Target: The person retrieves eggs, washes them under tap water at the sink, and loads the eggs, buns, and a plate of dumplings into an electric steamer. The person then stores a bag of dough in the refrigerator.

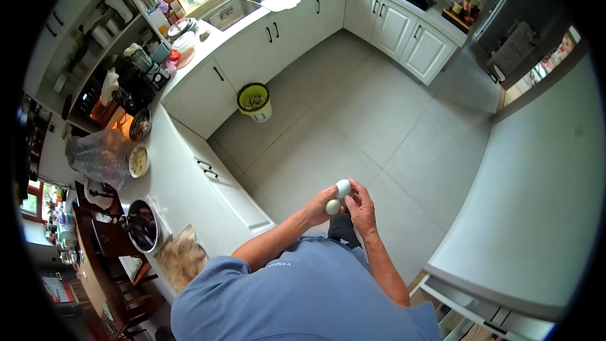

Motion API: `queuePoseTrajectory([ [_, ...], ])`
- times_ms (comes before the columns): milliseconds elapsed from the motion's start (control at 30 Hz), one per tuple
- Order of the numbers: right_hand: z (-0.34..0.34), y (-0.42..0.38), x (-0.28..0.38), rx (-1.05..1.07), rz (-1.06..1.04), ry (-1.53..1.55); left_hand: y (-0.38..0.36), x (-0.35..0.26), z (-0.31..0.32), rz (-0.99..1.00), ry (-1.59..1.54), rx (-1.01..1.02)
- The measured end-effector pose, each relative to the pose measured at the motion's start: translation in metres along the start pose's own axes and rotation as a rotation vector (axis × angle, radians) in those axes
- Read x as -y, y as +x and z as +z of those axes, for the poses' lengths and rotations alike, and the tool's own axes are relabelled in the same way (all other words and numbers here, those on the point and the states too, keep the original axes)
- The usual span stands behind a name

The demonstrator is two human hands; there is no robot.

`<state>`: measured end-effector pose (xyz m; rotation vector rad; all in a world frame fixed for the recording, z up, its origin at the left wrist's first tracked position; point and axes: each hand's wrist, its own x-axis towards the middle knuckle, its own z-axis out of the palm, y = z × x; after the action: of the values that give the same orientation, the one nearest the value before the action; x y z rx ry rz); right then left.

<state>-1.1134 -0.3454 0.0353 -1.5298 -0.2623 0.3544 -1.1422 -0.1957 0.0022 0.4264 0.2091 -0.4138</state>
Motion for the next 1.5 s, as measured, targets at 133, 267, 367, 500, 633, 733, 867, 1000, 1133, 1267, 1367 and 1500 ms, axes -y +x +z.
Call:
queuePoseTrajectory([
  [133, -0.008, 0.138, -0.020, 0.068, -0.007, -0.130, 0.102, -0.068, -0.047, 0.048, 0.028, -0.035],
  [267, 0.000, 0.278, 0.001, 0.221, 0.026, -0.060, 0.166, -0.169, -0.039, 0.107, -0.015, -0.228],
  [367, 0.021, 0.382, 0.013, 0.394, -0.008, -0.098, 0.203, -0.245, -0.046, 0.228, -0.056, -0.281],
  [500, 0.063, 0.501, 0.028, 0.598, -0.071, -0.153, 0.240, -0.337, -0.057, 0.378, -0.209, -0.259],
  [633, 0.112, 0.613, 0.033, 0.674, -0.223, -0.314, 0.293, -0.430, -0.097, 0.473, -0.324, -0.317],
  [733, 0.152, 0.695, 0.026, 0.658, -0.258, -0.266, 0.330, -0.515, -0.122, 0.513, -0.391, -0.365],
  [867, 0.192, 0.805, 0.047, 0.671, -0.176, -0.167, 0.371, -0.638, -0.160, 0.516, -0.445, -0.291],
  [1000, 0.227, 0.905, 0.076, 0.728, -0.068, -0.129, 0.386, -0.746, -0.175, 0.659, -0.493, -0.167],
  [1133, 0.263, 1.016, 0.122, 0.821, 0.024, -0.086, 0.400, -0.828, -0.196, 0.794, -0.546, -0.141],
  [1267, 0.312, 1.139, 0.141, 0.937, -0.124, -0.118, 0.416, -0.888, -0.226, 0.934, -0.518, -0.274],
  [1367, 0.359, 1.237, 0.142, 1.024, -0.269, -0.180, 0.434, -0.932, -0.241, 1.018, -0.565, -0.319],
  [1500, 0.430, 1.358, 0.127, 1.133, -0.299, -0.401, 0.462, -0.992, -0.266, 1.119, -0.537, -0.377],
])
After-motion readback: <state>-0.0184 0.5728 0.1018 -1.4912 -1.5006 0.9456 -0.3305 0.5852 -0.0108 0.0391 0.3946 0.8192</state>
